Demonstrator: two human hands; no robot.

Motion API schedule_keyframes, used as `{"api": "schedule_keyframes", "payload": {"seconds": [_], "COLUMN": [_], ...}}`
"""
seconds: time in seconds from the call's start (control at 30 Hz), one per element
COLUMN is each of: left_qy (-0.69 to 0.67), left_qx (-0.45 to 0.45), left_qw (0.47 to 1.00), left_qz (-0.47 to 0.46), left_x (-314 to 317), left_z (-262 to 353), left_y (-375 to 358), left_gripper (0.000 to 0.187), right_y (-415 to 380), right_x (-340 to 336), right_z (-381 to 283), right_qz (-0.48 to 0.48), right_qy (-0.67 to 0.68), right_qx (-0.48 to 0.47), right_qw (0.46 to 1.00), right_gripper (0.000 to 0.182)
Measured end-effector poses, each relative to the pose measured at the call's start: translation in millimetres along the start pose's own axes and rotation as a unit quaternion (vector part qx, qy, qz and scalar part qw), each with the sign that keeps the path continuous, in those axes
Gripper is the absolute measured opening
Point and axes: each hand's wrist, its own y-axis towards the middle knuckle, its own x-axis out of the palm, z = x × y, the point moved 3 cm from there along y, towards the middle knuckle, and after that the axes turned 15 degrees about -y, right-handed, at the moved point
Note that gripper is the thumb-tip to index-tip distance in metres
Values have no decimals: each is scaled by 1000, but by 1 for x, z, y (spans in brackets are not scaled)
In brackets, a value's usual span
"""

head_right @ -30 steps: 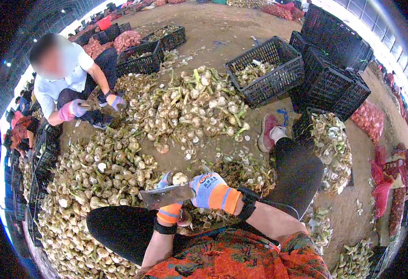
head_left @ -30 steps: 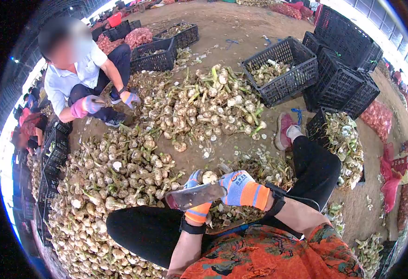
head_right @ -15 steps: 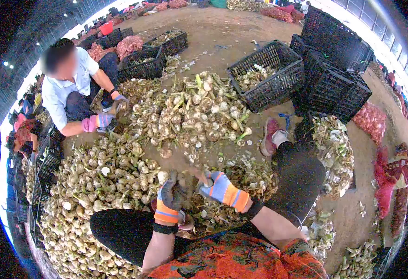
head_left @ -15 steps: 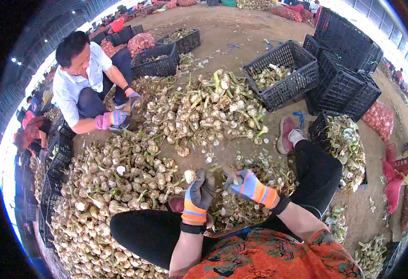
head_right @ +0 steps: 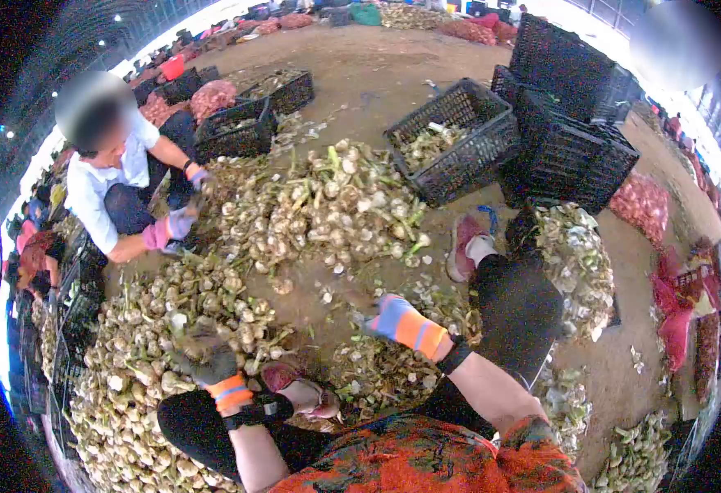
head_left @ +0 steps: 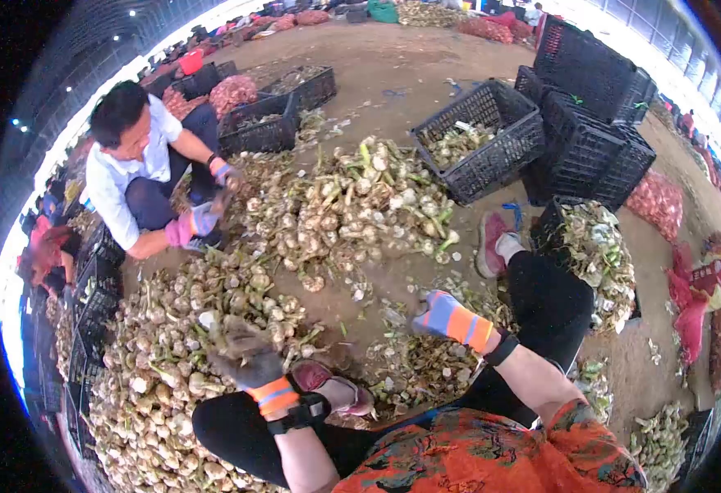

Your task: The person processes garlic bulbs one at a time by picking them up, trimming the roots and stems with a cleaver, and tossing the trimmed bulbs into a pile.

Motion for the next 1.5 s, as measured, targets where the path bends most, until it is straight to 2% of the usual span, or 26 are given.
{"api": "schedule_keyframes", "payload": {"seconds": [0.03,0.1,0.13,0.17,0.2,0.27,0.3,0.33,0.5,0.8,0.87,0.97,1.0,1.07,1.1,1.17,1.27,1.3,1.33,1.37,1.4,1.43,1.47,1.5], "left_qy": [-64,40,133,211,277,382,402,406,361,312,278,223,215,151,166,260,418,445,482,530,620,770,972,978], "left_qx": [-17,74,6,-107,-204,-382,-424,-432,-346,-287,-201,6,21,-7,-26,-127,-358,-393,-391,-344,-253,-150,-72,-56], "left_qw": [997,988,980,961,928,837,810,804,863,903,934,962,964,970,964,933,823,797,780,771,739,620,221,-181], "left_qz": [48,132,150,147,141,91,58,42,68,74,103,158,154,191,204,214,138,106,85,84,72,37,-36,-92], "left_x": [11,12,0,-19,-35,-55,-60,-61,-43,-9,7,32,15,-34,-50,-77,-130,-144,-158,-177,-201,-221,-238,-258], "left_z": [-10,-37,-52,-79,-109,-168,-193,-207,-215,-194,-166,-103,-87,-57,-57,-87,-137,-150,-146,-126,-95,-61,-29,-8], "left_y": [-8,-17,-26,-43,-57,-97,-108,-109,-76,-69,-60,-55,-52,-36,-37,-64,-119,-127,-120,-105,-76,-43,-13,13], "left_gripper": [53,53,52,51,50,48,46,45,40,33,32,31,31,34,35,37,41,43,44,46,48,49,51,53], "right_y": [16,35,38,39,29,24,23,21,25,64,64,49,46,44,40,39,40,43,48,54,57,56,55,55], "right_x": [-39,-137,-180,-221,-239,-270,-278,-280,-280,-280,-271,-260,-255,-261,-260,-260,-257,-252,-248,-241,-234,-225,-213,-201], "right_z": [-14,-66,-90,-113,-129,-154,-164,-173,-201,-220,-220,-231,-231,-222,-220,-211,-181,-163,-144,-122,-97,-67,-37,-9], "right_qz": [-106,-116,-126,-97,115,123,109,90,64,20,9,7,4,2,-1,-8,-16,-39,-42,-50,-55,-59,-60,-61], "right_qy": [31,-6,9,7,64,55,44,35,0,-11,-7,8,7,13,11,14,18,0,-11,-27,-53,-85,-105,-118], "right_qx": [97,-11,-73,-161,-260,-366,-400,-422,-471,-479,-502,-547,-549,-551,-556,-549,-503,-473,-430,-381,-321,-240,-161,-90], "right_qw": [989,993,989,982,957,921,909,901,880,877,865,837,836,834,831,835,864,880,902,923,944,965,979,987], "right_gripper": [24,27,26,22,17,17,17,17,18,18,18,18,18,18,18,18,19,19,19,19,19,19,19,19]}}
